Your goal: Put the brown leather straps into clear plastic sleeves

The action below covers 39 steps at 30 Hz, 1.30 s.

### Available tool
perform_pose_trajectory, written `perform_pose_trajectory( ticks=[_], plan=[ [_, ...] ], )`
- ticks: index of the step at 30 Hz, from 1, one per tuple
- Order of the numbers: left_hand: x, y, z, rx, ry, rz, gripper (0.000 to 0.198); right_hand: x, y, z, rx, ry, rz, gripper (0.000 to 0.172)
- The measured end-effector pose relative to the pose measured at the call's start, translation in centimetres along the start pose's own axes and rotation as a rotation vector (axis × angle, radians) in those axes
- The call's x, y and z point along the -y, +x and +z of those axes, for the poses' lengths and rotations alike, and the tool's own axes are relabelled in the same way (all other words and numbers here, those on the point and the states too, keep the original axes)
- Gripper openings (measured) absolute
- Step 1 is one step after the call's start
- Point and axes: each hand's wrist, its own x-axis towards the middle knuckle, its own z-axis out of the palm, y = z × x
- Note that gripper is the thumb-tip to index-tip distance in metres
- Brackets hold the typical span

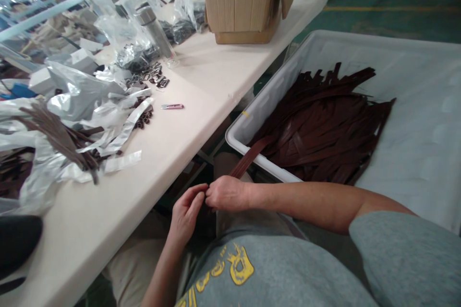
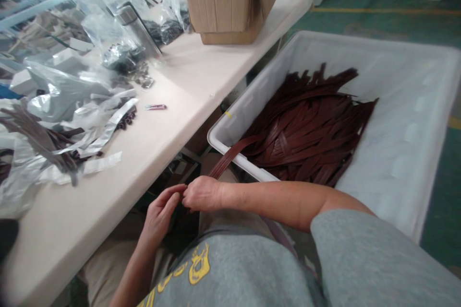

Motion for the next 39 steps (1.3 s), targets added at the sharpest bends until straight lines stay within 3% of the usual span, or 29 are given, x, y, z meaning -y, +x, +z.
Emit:
perform_pose_trajectory(
  ticks=[4,7,10,12,27,31,36,39],
  plan=[
    [-2.9,4.9,2.1,0.223,-0.024,-0.044,0.030,0.8,0.0,0.5,-0.007,-0.028,-0.034,0.016],
    [-3.4,7.7,4.3,0.454,-0.003,-0.101,0.029,1.4,-0.1,0.6,0.025,-0.033,-0.083,0.019],
    [-3.0,8.8,5.9,0.621,-0.007,-0.167,0.026,1.8,-0.2,0.8,0.055,-0.039,-0.091,0.019],
    [-2.5,8.8,6.4,0.655,-0.018,-0.193,0.031,1.9,-0.2,1.0,0.059,-0.037,-0.082,0.019],
    [-1.0,7.2,6.1,0.613,-0.192,-0.310,0.033,2.4,-0.3,2.1,0.053,0.040,-0.095,0.015],
    [-0.9,6.8,4.7,0.407,-0.231,-0.231,0.028,2.0,-0.6,1.1,-0.004,0.064,-0.002,0.013],
    [-0.5,4.9,0.1,0.127,-0.247,-0.163,0.034,-0.1,-1.1,-1.6,-0.214,0.080,0.149,0.012],
    [-0.1,3.0,-1.5,0.090,-0.203,-0.082,0.035,-1.5,-1.2,-2.4,-0.360,0.193,0.230,0.014]
  ],
)
